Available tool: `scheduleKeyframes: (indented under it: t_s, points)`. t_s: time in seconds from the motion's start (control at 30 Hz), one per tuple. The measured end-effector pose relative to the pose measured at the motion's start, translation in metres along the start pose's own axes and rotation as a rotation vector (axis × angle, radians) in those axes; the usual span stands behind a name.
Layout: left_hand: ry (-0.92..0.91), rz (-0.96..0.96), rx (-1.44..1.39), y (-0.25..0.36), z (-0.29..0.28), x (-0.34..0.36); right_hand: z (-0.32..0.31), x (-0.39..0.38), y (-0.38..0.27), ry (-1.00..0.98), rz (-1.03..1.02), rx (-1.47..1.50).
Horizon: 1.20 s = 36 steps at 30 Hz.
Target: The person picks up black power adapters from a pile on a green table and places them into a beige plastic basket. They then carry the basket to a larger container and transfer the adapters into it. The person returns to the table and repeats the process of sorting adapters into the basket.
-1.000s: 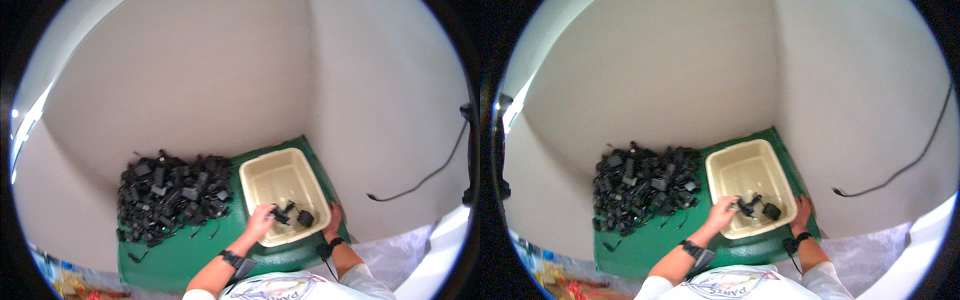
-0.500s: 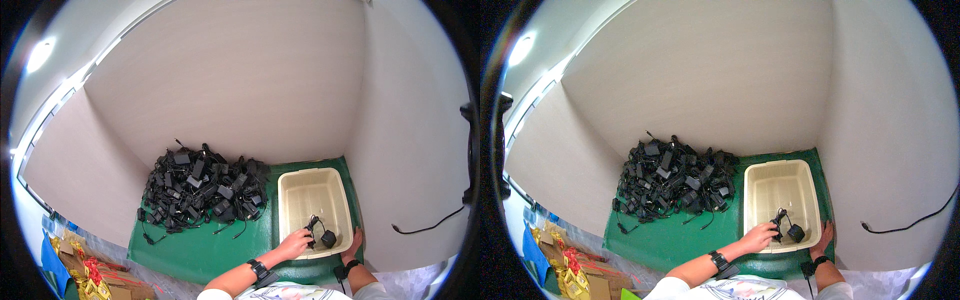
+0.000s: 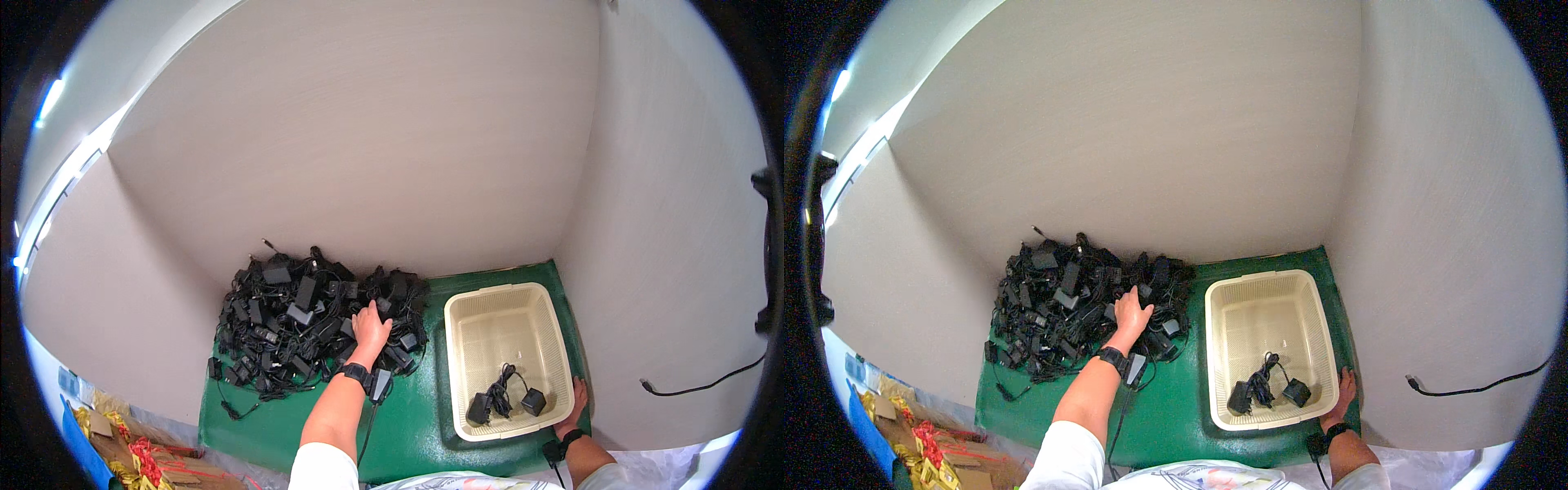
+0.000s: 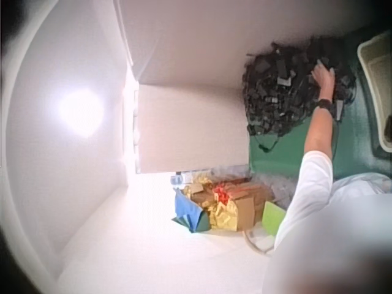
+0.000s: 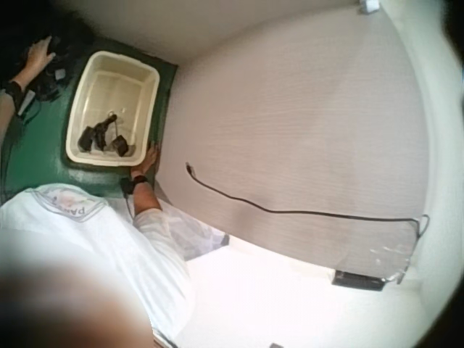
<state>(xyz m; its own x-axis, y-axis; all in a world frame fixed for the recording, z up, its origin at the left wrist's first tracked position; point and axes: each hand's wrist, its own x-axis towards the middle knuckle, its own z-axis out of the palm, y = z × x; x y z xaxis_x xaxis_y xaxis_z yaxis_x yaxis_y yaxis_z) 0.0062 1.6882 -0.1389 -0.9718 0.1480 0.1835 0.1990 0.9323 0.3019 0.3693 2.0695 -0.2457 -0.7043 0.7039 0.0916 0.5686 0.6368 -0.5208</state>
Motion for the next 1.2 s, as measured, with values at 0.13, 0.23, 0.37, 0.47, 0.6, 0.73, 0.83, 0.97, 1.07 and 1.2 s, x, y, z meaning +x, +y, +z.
scheduleKeyframes:
  t_s: [0.13, 0.23, 0.37, 0.47, 0.6, 0.73, 0.83, 0.97, 1.07, 1.2]
  points:
    - [0.118, -0.001, -0.051, -0.006, 0.019, 0.003, 0.0, -0.001, -0.004, 0.036, 0.049, 0.072]
    - [0.151, 0.042, -0.159, -0.015, 0.018, 0.004, 0.002, -0.001, -0.003, 0.038, -0.008, -0.005]
    - [-0.135, -0.091, -0.964, -0.005, -0.003, -0.016, 0.002, 0.0, -0.003, 0.073, -0.101, -0.105]
    - [-0.217, -0.148, -1.356, 0.016, -0.035, -0.047, -0.001, 0.0, -0.008, 0.083, 0.023, 0.054]
    - [-0.293, -0.059, -1.444, 0.047, -0.091, -0.094, -0.007, -0.005, -0.014, 0.075, -0.044, 0.085]
    - [-0.318, 0.144, -1.647, 0.079, -0.144, -0.114, -0.002, -0.002, -0.015, 0.112, -0.003, 0.126]
    - [-0.361, 0.23, -1.673, 0.101, -0.16, -0.12, 0.0, 0.001, -0.011, 0.006, -0.073, -0.239]
    - [-0.539, 0.078, -1.571, 0.133, -0.124, -0.142, -0.002, -0.001, -0.008, 0.097, -0.184, -0.182]
    - [-0.59, -0.03, -1.242, 0.154, -0.073, -0.161, -0.004, -0.003, -0.009, 0.126, -0.082, 0.107]
    - [-0.514, 0.223, -0.813, 0.174, -0.014, -0.168, -0.003, -0.001, -0.008, 0.111, -0.098, 0.029]
